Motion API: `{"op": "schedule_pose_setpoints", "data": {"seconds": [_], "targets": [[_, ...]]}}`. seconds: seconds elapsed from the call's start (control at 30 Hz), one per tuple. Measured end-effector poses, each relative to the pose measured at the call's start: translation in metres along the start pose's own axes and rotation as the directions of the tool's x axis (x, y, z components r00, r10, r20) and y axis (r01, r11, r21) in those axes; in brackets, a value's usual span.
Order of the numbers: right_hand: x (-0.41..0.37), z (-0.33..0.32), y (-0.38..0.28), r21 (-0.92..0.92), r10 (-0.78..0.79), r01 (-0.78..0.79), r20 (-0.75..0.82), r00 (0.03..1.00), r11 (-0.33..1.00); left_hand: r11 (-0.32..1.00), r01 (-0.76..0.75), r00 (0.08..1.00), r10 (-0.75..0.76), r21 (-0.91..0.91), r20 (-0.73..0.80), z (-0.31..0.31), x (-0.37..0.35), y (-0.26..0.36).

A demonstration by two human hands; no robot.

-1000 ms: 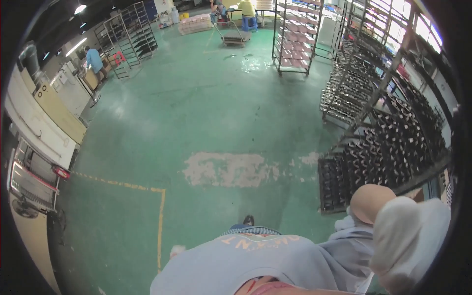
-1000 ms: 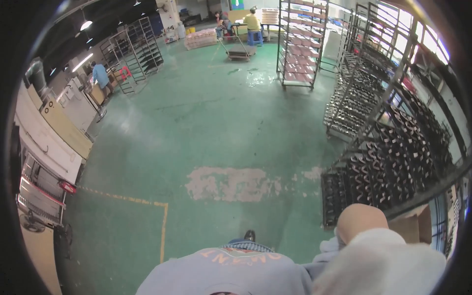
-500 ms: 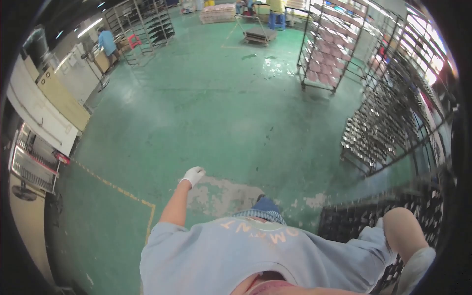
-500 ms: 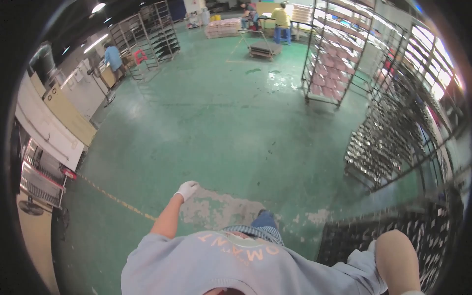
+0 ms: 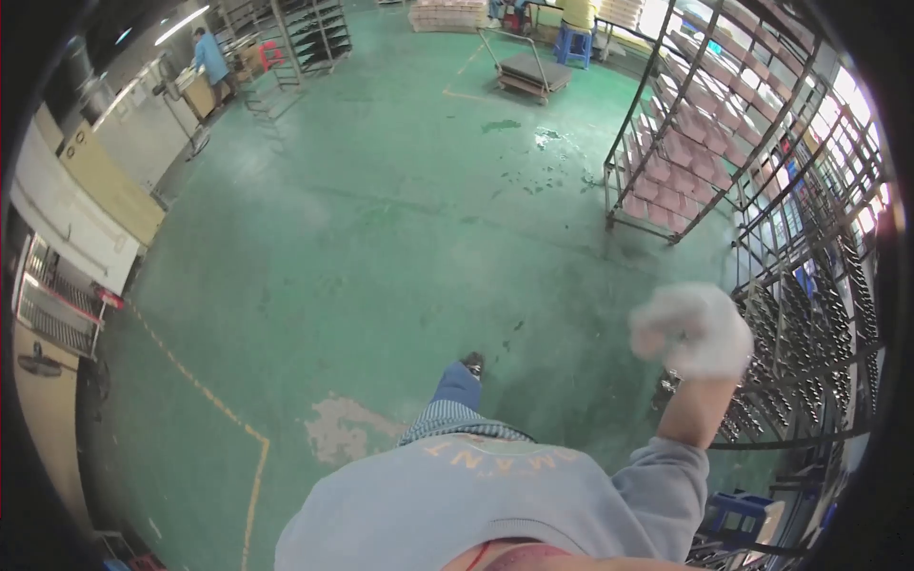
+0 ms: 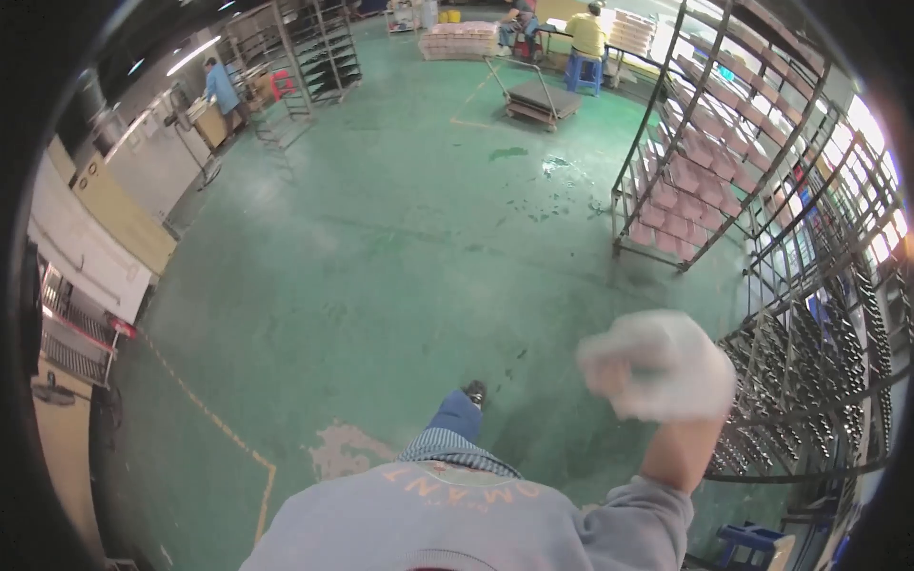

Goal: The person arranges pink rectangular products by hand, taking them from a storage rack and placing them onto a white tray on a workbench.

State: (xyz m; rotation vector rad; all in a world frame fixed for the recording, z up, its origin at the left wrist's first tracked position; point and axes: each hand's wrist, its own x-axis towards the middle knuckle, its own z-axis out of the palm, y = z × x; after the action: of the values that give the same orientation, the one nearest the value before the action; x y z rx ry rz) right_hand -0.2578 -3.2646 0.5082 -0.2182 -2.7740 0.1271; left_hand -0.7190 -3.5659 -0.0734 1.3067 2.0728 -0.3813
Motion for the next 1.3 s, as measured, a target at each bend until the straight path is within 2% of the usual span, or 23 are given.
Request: {"op": "schedule_pose_setpoints", "data": {"seconds": [0.03, 0.07, 0.1, 0.13, 0.23, 0.33, 0.43, 0.5, 0.53, 0.6, 0.63, 0.7, 0.73, 0.8, 0.83, 0.87, 0.9, 0.93, 1.0, 1.1, 1.13, 1.2, 1.3], "targets": [[-0.007, 0.009, 0.054, 0.217, 0.139, -0.144, 0.04, 0.99, 0.966, 1.0, -0.005, 0.999, 0.004, -0.02, -0.034, -0.028, 0.027, 0.005], [-0.009, 0.024, 0.092, 0.445, 0.389, -0.38, 0.075, 0.918, 0.811, 0.999, -0.012, 0.998, 0.009, -0.039, -0.066, -0.055, 0.052, 0.018], [-0.004, 0.034, 0.129, 0.626, 0.593, -0.545, 0.159, 0.79, 0.558, 0.998, -0.024, 0.994, 0.017, -0.062, -0.108, -0.092, 0.08, 0.029], [-0.001, 0.046, 0.166, 0.693, 0.678, -0.602, 0.22, 0.701, 0.397, 0.995, -0.04, 0.989, 0.027, -0.088, -0.142, -0.125, 0.107, 0.045], [-0.01, 0.098, 0.265, 0.674, 0.869, -0.738, 0.351, 0.349, 0.025, 0.981, -0.088, 0.972, 0.047, -0.174, -0.229, -0.197, 0.177, 0.099], [-0.068, 0.162, 0.332, 0.558, 0.888, -0.812, 0.446, 0.117, -0.173, 0.968, -0.131, 0.947, 0.058, -0.215, -0.316, -0.296, 0.249, 0.141], [-0.157, 0.254, 0.365, 0.533, 0.846, -0.722, 0.515, -0.138, -0.442, 0.955, -0.191, 0.929, 0.102, -0.226, -0.355, -0.447, 0.307, 0.243], [-0.25, 0.354, 0.37, 0.392, 0.844, -0.876, 0.535, -0.032, -0.282, 0.821, -0.146, 0.922, -0.09, -0.553, -0.376, -0.518, 0.353, 0.303], [-0.28, 0.386, 0.372, 0.354, 0.841, -0.904, 0.541, -0.01, -0.238, 0.768, -0.139, 0.92, -0.134, -0.625, -0.369, -0.54, 0.384, 0.328], [-0.31, 0.423, 0.402, 0.185, 0.735, -0.881, 0.638, -0.229, -0.436, 0.735, -0.096, 0.936, -0.163, -0.671, -0.312, -0.557, 0.453, 0.358], [-0.318, 0.428, 0.435, 0.134, 0.705, -0.881, 0.659, -0.262, -0.453, 0.713, -0.074, 0.933, -0.198, -0.697, -0.301, -0.549, 0.47, 0.371], [-0.3, 0.407, 0.564, 0.085, 0.736, -0.924, 0.633, -0.239, -0.373, 0.947, -0.167, 0.958, 0.089, -0.275, -0.273, -0.539, 0.495, 0.412], [-0.277, 0.397, 0.621, 0.07, 0.747, -0.939, 0.628, -0.22, -0.336, 0.978, -0.209, 0.96, 0.201, -0.025, -0.197, -0.542, 0.503, 0.423], [-0.238, 0.366, 0.697, 0.023, 0.75, -0.957, 0.627, -0.211, -0.289, 0.834, -0.331, 0.941, 0.324, 0.441, 0.094, -0.533, 0.502, 0.437], [-0.197, 0.308, 0.766, 0.068, 0.806, -0.992, 0.59, -0.048, -0.109, 0.832, -0.385, 0.923, 0.336, 0.399, 0.189, -0.497, 0.524, 0.418], [-0.16, 0.272, 0.824, 0.147, 0.866, -0.988, 0.499, 0.03, -0.05, 0.974, -0.213, 0.966, 0.198, 0.079, 0.167, -0.444, 0.544, 0.388], [-0.128, 0.251, 0.871, 0.222, 0.914, -0.975, 0.393, 0.099, 0.01, 0.969, -0.014, 0.979, 0.063, -0.247, 0.192, -0.392, 0.558, 0.367], [-0.099, 0.238, 0.911, 0.253, 0.931, -0.966, 0.339, 0.132, 0.044, 0.912, 0.091, 0.975, 0.0, -0.401, 0.222, -0.368, 0.565, 0.364], [-0.05, 0.202, 1.009, 0.362, 0.968, -0.927, 0.177, 0.175, 0.102, 0.961, 0.084, 0.992, -0.057, -0.263, 0.108, -0.373, 0.588, 0.388], [0.02, 0.142, 1.121, 0.441, 0.985, -0.896, 0.127, 0.113, 0.046, 0.999, -0.002, 0.999, 0.004, 0.045, -0.046, -0.427, 0.635, 0.415], [0.031, 0.129, 1.154, 0.459, 0.992, -0.888, 0.114, 0.05, -0.008, 0.984, -0.051, 0.994, 0.067, 0.171, -0.091, -0.457, 0.66, 0.415], [0.041, 0.118, 1.216, 0.514, 0.999, -0.858, -0.03, -0.029, -0.009, 0.893, -0.15, 0.956, 0.24, 0.424, -0.167, -0.533, 0.72, 0.407], [0.052, 0.077, 1.296, 0.626, 0.976, -0.776, -0.114, -0.188, -0.077, 0.711, -0.173, 0.831, 0.477, 0.682, -0.285, -0.653, 0.796, 0.421]]}}
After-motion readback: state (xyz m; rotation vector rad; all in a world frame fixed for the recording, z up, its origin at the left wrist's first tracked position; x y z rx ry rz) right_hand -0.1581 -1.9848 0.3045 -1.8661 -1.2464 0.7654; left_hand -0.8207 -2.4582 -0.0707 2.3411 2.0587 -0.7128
